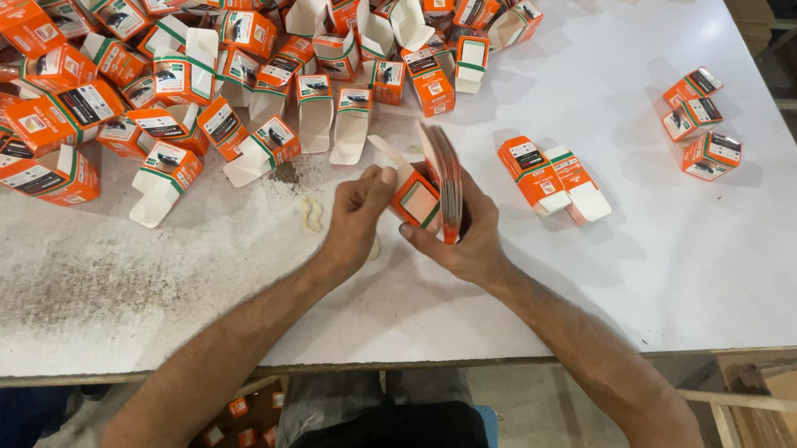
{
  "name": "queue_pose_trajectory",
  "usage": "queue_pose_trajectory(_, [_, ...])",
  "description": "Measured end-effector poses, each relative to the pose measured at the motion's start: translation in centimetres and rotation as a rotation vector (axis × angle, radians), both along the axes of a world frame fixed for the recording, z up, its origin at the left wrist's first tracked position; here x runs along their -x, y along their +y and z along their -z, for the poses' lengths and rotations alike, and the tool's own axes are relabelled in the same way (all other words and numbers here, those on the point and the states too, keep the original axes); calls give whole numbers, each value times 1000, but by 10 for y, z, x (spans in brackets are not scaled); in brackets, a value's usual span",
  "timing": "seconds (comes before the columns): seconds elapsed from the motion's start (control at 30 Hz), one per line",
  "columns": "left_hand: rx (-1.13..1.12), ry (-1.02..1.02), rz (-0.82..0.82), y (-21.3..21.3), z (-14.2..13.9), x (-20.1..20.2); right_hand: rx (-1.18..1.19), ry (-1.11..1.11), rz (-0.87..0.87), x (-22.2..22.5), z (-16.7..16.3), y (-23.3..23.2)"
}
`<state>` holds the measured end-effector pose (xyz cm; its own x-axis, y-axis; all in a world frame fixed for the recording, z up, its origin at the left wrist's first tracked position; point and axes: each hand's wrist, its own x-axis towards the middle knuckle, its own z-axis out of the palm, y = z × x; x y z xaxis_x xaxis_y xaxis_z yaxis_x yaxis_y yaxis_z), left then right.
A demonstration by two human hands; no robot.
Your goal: The person folds flat orange-and-white paper carton blanks into open boxes at a workbench. They pick up a folded blank, press and crease the sides by hand to shape the box, and place the finished box on the table with a growing pile of completed boxes.
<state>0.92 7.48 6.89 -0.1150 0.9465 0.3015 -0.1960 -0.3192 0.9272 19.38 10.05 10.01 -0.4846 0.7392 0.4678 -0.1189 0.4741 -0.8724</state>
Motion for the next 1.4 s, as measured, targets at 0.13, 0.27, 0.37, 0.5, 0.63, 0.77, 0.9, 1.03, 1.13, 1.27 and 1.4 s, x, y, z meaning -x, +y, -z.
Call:
queue_pose_trajectory(0.13, [61,-342,5,6,-8,-6,-173,28,-14,4,-5,-5])
queue_pose_trajectory(0.27, [-192,-263,34,-3,-21,-6,103,98,-120,2,-1,2])
queue_pose_trajectory(0.37, [-241,-116,90,-9,-20,-5,493,316,-246,0,2,10])
queue_pose_trajectory(0.5, [-208,-102,-12,-5,-11,-4,524,312,-240,0,0,7])
queue_pose_trajectory(0.63, [-148,-121,-27,-8,-7,0,500,290,-257,3,-4,1])
queue_pose_trajectory(0.77, [-323,62,-11,-13,-8,-1,571,351,-230,2,-4,5])
queue_pose_trajectory(0.9, [-202,-51,-57,-10,-8,-2,562,336,-219,2,2,8])
queue_pose_trajectory(1.03, [-158,-98,-10,-8,-7,1,589,363,-243,4,7,7])
queue_pose_trajectory(1.13, [-209,-62,52,-11,-6,-2,607,359,-176,2,6,10])
queue_pose_trajectory(1.27, [-268,18,65,-12,-5,-7,499,284,-116,0,2,11])
queue_pose_trajectory(1.4, [-105,132,-70,-3,-11,4,104,97,27,4,-1,3])
